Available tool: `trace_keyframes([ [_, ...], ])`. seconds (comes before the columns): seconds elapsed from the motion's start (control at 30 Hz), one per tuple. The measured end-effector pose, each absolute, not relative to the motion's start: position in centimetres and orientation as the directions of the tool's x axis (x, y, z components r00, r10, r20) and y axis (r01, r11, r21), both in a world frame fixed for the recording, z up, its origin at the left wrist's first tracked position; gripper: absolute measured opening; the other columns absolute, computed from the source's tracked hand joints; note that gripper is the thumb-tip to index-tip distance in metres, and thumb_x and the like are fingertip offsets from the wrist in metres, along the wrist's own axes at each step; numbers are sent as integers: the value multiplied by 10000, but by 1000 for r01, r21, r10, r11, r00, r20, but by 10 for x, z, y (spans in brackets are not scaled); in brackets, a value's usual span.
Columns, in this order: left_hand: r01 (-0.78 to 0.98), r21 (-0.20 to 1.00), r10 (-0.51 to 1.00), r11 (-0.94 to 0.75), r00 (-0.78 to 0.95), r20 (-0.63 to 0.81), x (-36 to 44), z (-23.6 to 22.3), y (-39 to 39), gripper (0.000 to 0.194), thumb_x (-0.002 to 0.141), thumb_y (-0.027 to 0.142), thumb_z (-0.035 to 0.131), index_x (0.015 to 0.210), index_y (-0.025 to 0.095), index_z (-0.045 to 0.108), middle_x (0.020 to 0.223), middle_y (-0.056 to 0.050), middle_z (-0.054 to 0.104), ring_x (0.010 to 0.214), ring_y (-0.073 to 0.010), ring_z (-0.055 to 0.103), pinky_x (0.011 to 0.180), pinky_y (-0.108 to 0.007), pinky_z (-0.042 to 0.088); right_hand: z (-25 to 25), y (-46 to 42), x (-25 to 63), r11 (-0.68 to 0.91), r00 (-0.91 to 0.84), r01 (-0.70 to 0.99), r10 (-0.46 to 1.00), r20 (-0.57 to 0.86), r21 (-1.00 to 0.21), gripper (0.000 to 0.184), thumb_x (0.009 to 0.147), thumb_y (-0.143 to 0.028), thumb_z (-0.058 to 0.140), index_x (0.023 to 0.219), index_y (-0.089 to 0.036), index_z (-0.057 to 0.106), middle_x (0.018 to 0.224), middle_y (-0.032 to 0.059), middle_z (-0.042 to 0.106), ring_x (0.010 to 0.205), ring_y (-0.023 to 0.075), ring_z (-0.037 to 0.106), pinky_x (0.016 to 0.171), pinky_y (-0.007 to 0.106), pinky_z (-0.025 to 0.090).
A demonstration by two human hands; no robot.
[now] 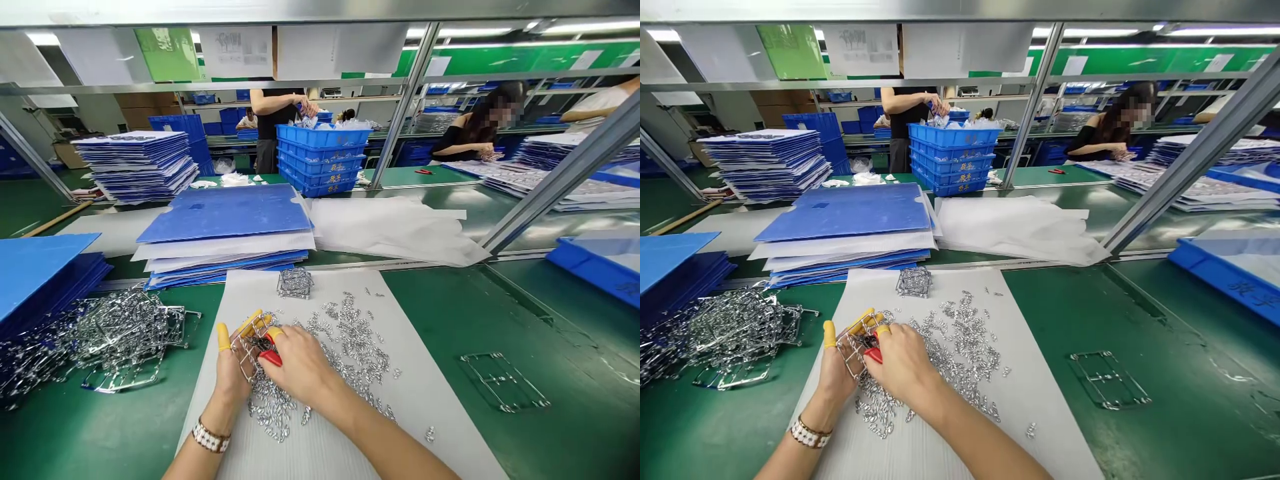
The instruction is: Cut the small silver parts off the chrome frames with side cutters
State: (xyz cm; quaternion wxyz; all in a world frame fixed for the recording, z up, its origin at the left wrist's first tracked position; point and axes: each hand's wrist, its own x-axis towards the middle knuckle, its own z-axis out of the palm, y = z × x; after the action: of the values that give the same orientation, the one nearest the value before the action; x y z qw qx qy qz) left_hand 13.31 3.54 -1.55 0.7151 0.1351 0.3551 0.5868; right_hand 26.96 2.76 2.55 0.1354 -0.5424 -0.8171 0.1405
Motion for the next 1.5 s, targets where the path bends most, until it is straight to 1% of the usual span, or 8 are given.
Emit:
trace_keyframes([
  [0.13, -655, 719, 936, 233, -50, -349, 136, -19, 34, 710, 842, 690, 404, 1091, 99, 709, 1041, -156, 733, 1032, -299, 658, 1006, -416, 433, 31, 30, 269, 373, -396, 858, 918, 9, -352, 289, 865, -407, 534, 975, -159, 633, 917, 100, 670, 869, 250, 618, 775, 349, 442],
  [0.27, -606, 762, 934, 230, -84, -348, 136, -20, 33, 727, 802, 723, 437, 1073, 110, 719, 1025, -152, 738, 1021, -311, 661, 1011, -439, 426, 33, 29, 270, 383, -403, 855, 915, 18, -351, 287, 863, -413, 530, 950, -160, 634, 900, 96, 676, 841, 241, 624, 747, 332, 436],
  [0.53, -596, 775, 935, 210, -109, -338, 137, -16, 32, 717, 771, 736, 474, 1052, 126, 724, 1028, -152, 737, 1027, -320, 661, 1018, -466, 415, 33, 28, 271, 393, -404, 857, 914, 39, -335, 246, 839, -376, 534, 924, -163, 622, 872, 87, 678, 791, 236, 627, 698, 320, 435],
  [0.67, -579, 785, 928, 219, -125, -351, 136, -14, 32, 711, 770, 736, 475, 1052, 131, 721, 1049, -148, 733, 1035, -322, 658, 1010, -464, 422, 35, 27, 271, 390, -404, 856, 914, 31, -340, 246, 837, -379, 535, 925, -164, 617, 873, 85, 678, 792, 234, 628, 704, 321, 437],
  [0.83, -571, 793, 929, 212, -134, -345, 136, -16, 32, 699, 773, 732, 477, 1044, 137, 725, 1002, -140, 744, 1041, -318, 656, 1000, -450, 432, 34, 27, 271, 380, -390, 864, 920, 36, -330, 245, 837, -374, 533, 924, -162, 620, 872, 87, 679, 801, 239, 630, 719, 328, 445],
  [1.17, -555, 810, 936, 191, -146, -320, 136, -17, 32, 714, 777, 735, 462, 1063, 133, 716, 1031, -151, 736, 1055, -319, 651, 1001, -451, 428, 36, 27, 271, 376, -388, 866, 921, 31, -331, 243, 839, -371, 536, 924, -160, 624, 861, 90, 679, 815, 242, 637, 729, 334, 457],
  [1.37, -542, 819, 941, 188, -139, -308, 137, -13, 31, 733, 771, 745, 458, 1096, 137, 707, 1085, -162, 720, 1057, -330, 650, 974, -457, 451, 36, 27, 271, 381, -397, 861, 917, 22, -336, 259, 841, -369, 530, 952, -155, 626, 879, 97, 681, 826, 248, 639, 735, 343, 462],
  [1.5, -536, 823, 942, 187, -139, -305, 136, -16, 31, 741, 766, 752, 458, 1106, 142, 706, 1085, -153, 722, 1069, -325, 645, 1004, -460, 431, 36, 27, 270, 380, -397, 859, 917, 21, -343, 266, 839, -361, 536, 973, -151, 627, 902, 103, 683, 845, 249, 638, 755, 344, 460],
])
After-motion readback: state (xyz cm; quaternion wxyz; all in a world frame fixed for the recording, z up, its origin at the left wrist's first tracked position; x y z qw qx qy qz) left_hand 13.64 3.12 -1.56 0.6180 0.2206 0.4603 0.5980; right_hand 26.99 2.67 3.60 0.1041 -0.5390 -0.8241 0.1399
